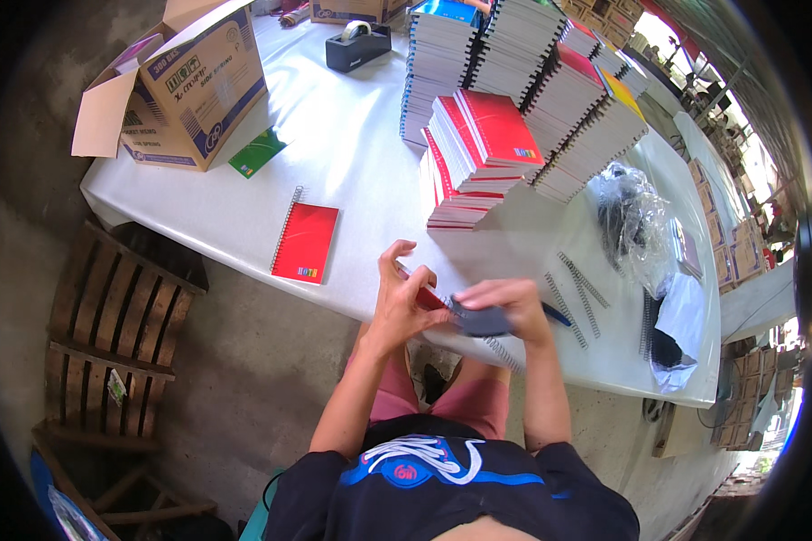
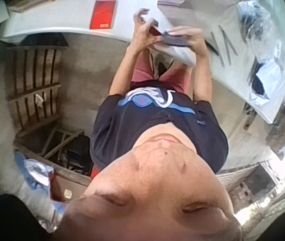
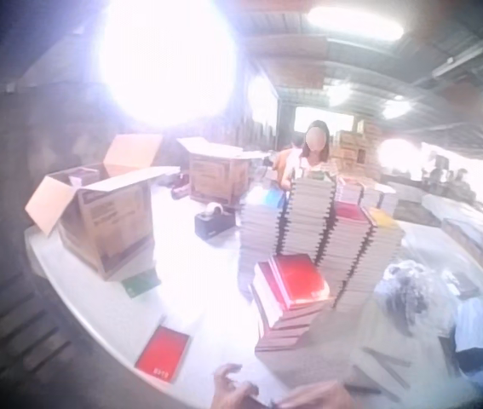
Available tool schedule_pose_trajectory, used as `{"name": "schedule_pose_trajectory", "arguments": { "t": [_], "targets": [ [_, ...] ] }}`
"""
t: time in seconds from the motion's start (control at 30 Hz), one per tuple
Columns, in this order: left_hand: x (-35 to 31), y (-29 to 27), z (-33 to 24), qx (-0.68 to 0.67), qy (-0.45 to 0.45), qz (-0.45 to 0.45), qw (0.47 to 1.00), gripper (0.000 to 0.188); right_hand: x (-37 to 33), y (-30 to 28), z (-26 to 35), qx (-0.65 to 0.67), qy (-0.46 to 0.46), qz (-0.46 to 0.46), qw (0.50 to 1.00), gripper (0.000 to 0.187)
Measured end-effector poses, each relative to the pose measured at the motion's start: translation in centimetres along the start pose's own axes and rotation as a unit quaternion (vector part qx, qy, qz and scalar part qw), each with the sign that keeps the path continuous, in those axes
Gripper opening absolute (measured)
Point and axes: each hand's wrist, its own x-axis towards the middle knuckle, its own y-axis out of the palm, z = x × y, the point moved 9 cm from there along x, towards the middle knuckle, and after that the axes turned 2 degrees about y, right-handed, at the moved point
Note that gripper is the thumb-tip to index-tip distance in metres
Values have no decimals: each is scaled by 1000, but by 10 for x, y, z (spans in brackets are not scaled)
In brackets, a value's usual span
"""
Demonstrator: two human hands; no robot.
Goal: The person assembles spiral notebooks by threading a plastic coil through the holes of a stack of papers and covers, and then uses a pair of pliers to cut and crimp the ends of the coil.
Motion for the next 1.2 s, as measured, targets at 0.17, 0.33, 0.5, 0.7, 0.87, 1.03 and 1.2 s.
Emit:
{"name": "schedule_pose_trajectory", "arguments": {
  "t": [0.17,0.33,0.5,0.7,0.87,1.03,1.2],
  "targets": [
    [-7,5,24,-124,-81,-15,989,68,-9,-25,-22,57,78,-132,987,25],
    [-1,3,15,-94,-8,-9,995,74,3,-13,-11,37,-15,-80,996,23],
    [-3,5,28,-131,-37,-9,991,82,15,-12,-41,-134,156,-66,976,29],
    [-1,13,37,-183,-78,20,980,95,27,8,-20,-113,71,-41,990,34],
    [-6,20,40,-192,-104,55,974,96,31,12,-26,-72,92,-30,993,35],
    [-9,20,46,-196,-96,35,975,97,37,28,-4,-21,21,-3,1000,35],
    [-7,20,39,-180,-61,30,981,84,29,-3,-30,-189,113,-38,975,38]
  ]
}}
